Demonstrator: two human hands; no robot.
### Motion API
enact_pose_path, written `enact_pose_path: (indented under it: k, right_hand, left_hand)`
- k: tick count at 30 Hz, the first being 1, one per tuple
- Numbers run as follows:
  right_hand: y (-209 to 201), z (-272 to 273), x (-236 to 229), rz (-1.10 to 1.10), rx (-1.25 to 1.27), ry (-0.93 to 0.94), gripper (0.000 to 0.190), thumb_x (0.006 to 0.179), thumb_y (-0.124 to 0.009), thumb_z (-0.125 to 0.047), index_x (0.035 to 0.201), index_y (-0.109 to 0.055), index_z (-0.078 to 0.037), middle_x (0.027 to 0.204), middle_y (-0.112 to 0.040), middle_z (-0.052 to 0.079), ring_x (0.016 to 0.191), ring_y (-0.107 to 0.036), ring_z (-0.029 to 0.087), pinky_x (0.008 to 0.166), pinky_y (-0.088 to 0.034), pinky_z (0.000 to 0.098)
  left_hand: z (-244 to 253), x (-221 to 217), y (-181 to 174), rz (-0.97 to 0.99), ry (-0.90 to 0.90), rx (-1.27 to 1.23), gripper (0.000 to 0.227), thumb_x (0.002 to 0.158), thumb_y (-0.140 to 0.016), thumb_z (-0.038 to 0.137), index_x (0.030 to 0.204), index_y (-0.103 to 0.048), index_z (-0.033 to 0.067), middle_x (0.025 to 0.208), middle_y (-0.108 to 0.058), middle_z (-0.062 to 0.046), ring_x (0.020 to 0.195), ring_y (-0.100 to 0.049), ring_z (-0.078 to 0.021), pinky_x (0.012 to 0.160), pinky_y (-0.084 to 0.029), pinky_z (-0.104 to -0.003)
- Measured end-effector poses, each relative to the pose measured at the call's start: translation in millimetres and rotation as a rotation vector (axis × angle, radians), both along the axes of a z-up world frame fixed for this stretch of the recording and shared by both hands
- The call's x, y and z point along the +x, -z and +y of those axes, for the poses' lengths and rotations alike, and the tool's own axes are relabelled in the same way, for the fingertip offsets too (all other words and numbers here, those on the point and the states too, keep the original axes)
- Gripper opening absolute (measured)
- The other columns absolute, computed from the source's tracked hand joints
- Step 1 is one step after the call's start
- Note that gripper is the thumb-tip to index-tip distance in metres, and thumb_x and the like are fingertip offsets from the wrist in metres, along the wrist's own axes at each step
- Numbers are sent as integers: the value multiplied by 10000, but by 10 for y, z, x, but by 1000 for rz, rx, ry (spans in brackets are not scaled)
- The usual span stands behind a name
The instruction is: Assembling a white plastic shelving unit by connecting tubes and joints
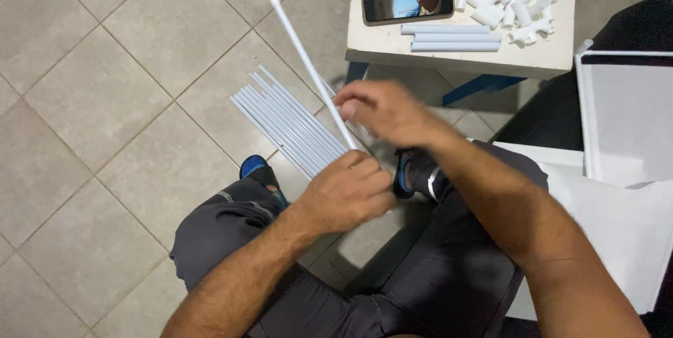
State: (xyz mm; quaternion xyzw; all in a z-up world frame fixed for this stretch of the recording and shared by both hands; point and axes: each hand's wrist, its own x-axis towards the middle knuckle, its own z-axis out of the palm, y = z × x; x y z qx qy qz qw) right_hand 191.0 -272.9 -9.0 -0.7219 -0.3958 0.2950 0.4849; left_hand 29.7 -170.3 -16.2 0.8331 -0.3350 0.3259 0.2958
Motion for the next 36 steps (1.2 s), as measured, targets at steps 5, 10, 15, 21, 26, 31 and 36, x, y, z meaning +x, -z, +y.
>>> enact_pose_path:
  k: [5, 10, 15, 21, 26, 31, 36]
  right_hand:
    - [-35, 84, -346, 527, 177, -114, 453, 980, -656, -210, 1363, -517, -13, 921, -759, 114, 505, -491, -12, 428, -367, 138]
    - [34, 81, -361, 688, 191, -279, 421, 1002, -607, -220, 1324, -543, 43, 886, -763, 165, 389, -484, 13, 362, -352, 137]
    - [296, 87, -220, 496, 76, -68, 228, 959, -714, -131, 1145, -669, -8, 741, -755, 109, 457, -599, 48, 384, -426, 153]
    - [178, 122, -313, 143, -18, 5, 172, 863, -825, -96, 1004, -734, -57, 684, -717, 47, 536, -590, 84, 476, -461, 204]
    - [279, 173, -620, -171, -168, -162, 295, 854, -806, -399, 902, -648, -155, 661, -692, 77, 619, -694, 289, 574, -536, 385]
    - [90, 214, -622, -197, -339, -338, 385, 850, -779, -451, 1048, -650, -147, 838, -772, 122, 752, -748, 386, 678, -577, 497]
    - [51, 182, -312, -14, -98, -39, 333, 990, -605, -202, 1246, -619, 11, 890, -747, 233, 714, -732, 342, 584, -575, 457]
  left_hand:
    - [-163, -86, 160, -54, 5, 49, 343, 1078, -474, 207, 741, -529, 172, 753, -413, -19, 702, -450, -248, 691, -415, -400]
    - [-178, -121, 235, -9, 46, 69, 274, 1044, -522, 151, 774, -570, 159, 785, -454, -23, 740, -463, -235, 689, -407, -382]
    - [101, -57, -224, 318, 261, -200, 256, 859, -412, 195, 948, -618, 71, 1119, -585, -163, 1103, -568, -402, 911, -445, -568]
    - [830, 74, -162, 405, -532, -522, 279, 877, -764, 128, 1138, -673, 89, 1024, -686, -92, 986, -687, -334, 905, -532, -435]
    - [1211, 174, -88, 438, -422, -902, 380, 1073, -557, 284, 1320, -523, -3, 1006, -640, -141, 939, -657, -258, 877, -533, -388]
    - [1229, 181, -75, 465, -285, -996, 282, 1102, -508, 233, 1221, -589, -9, 765, -660, -79, 735, -650, -172, 759, -507, -286]
    - [1189, 176, -102, 579, -431, -433, 237, 1063, -565, 173, 1168, -711, 18, 981, -728, -228, 922, -705, -440, 834, -532, -523]
